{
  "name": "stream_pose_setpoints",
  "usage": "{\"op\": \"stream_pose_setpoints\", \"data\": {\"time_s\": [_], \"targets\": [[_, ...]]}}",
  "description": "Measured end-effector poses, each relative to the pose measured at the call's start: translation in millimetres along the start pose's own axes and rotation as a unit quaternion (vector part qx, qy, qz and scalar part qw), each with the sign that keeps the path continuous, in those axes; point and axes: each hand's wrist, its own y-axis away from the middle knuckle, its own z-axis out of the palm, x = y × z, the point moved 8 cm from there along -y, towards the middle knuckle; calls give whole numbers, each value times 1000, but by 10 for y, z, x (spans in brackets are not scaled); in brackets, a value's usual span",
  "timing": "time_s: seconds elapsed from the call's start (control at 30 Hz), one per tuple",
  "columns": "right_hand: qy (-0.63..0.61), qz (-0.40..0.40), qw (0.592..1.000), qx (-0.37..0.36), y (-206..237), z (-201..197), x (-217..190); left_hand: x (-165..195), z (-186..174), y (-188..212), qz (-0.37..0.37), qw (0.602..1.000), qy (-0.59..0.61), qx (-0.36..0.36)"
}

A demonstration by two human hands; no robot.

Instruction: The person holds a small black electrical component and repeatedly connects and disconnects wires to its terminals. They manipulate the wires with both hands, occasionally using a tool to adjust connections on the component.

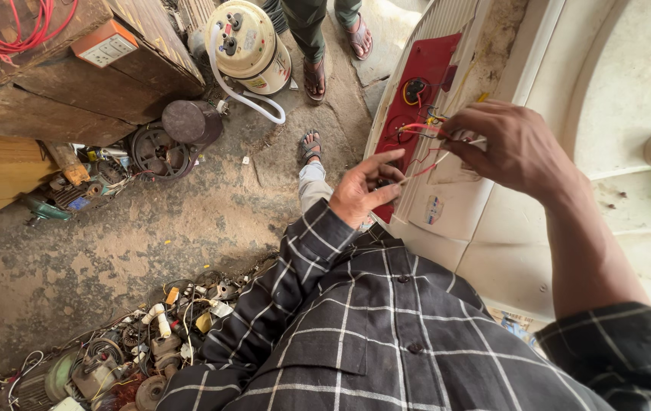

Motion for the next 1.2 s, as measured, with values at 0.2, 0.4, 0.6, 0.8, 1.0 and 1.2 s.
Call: {"op": "stream_pose_setpoints", "data": {"time_s": [0.2, 0.4, 0.6, 0.8, 1.0, 1.2], "targets": [[-160, 100, 972, 144, 379, -213, 179, 361, 1, 95, 29, 999, -36, 18], [-236, 122, 945, 190, 512, -172, 100, 708, 129, 114, 87, 990, -96, 48], [-165, 76, 971, 158, 415, -152, -279, 924, 256, 181, 125, 964, -224, 67], [-121, 67, 975, 175, 307, -152, -518, 1063, 339, 216, 166, 946, -270, 75], [-142, 43, 971, 186, 284, -136, -506, 1099, 357, 210, 174, 941, -278, 83], [-217, 84, 950, 208, 300, -105, -254, 1127, 424, 167, 190, 944, -264, 51]]}}
